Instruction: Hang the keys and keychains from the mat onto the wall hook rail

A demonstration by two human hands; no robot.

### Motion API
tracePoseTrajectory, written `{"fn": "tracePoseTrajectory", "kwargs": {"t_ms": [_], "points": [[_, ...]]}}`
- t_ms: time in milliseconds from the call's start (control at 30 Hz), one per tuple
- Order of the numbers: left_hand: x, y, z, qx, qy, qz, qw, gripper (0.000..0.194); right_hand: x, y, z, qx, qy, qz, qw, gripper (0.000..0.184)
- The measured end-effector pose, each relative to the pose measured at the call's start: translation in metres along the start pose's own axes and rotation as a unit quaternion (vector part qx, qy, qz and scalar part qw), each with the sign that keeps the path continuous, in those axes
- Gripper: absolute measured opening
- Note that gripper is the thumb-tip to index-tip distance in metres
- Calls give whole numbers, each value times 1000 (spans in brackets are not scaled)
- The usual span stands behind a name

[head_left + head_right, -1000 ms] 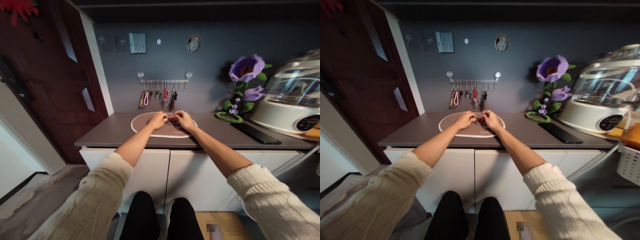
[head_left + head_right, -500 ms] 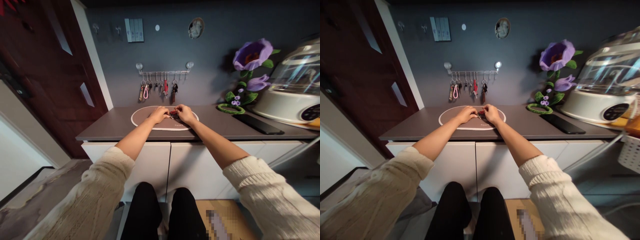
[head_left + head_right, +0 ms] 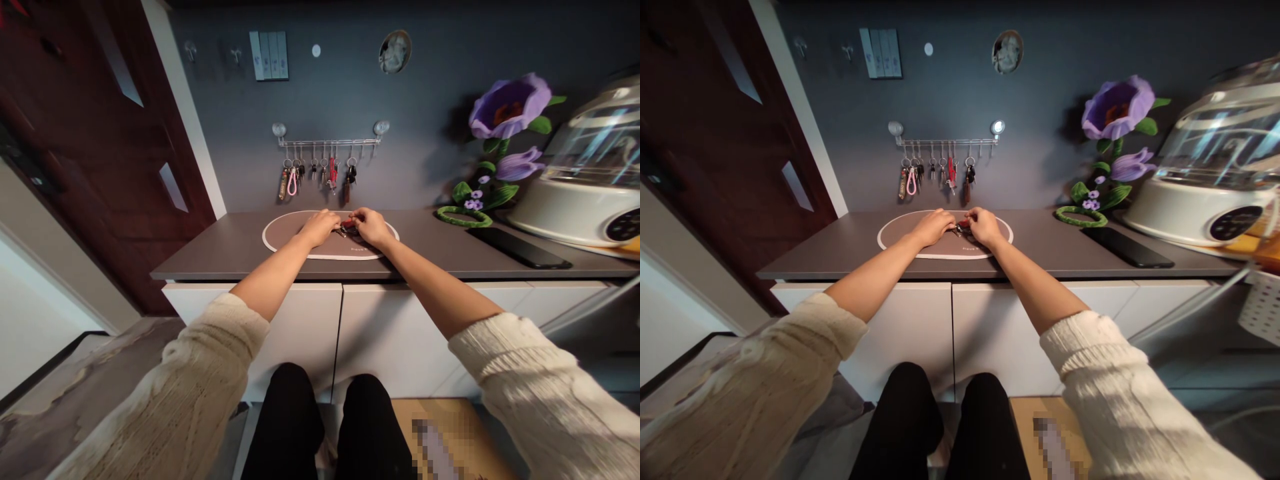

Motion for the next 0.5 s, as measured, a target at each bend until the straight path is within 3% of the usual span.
{"fn": "tracePoseTrajectory", "kwargs": {"t_ms": [267,500], "points": [[8,0,1,27,-17,34,999,17,0,1,-2,-2,-2,-1,1000,20],[12,-1,0,56,3,67,996,18,-2,4,-11,22,-44,-46,998,19]]}}
Point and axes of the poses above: each hand's wrist, its own y-axis away from the middle knuckle, its own x-axis out of the back of the hand, z = x × y, the point moved 5 cm from there along -y, towards the middle knuckle, and after that the axes turned 8 degrees about z, right-handed, at the moved point
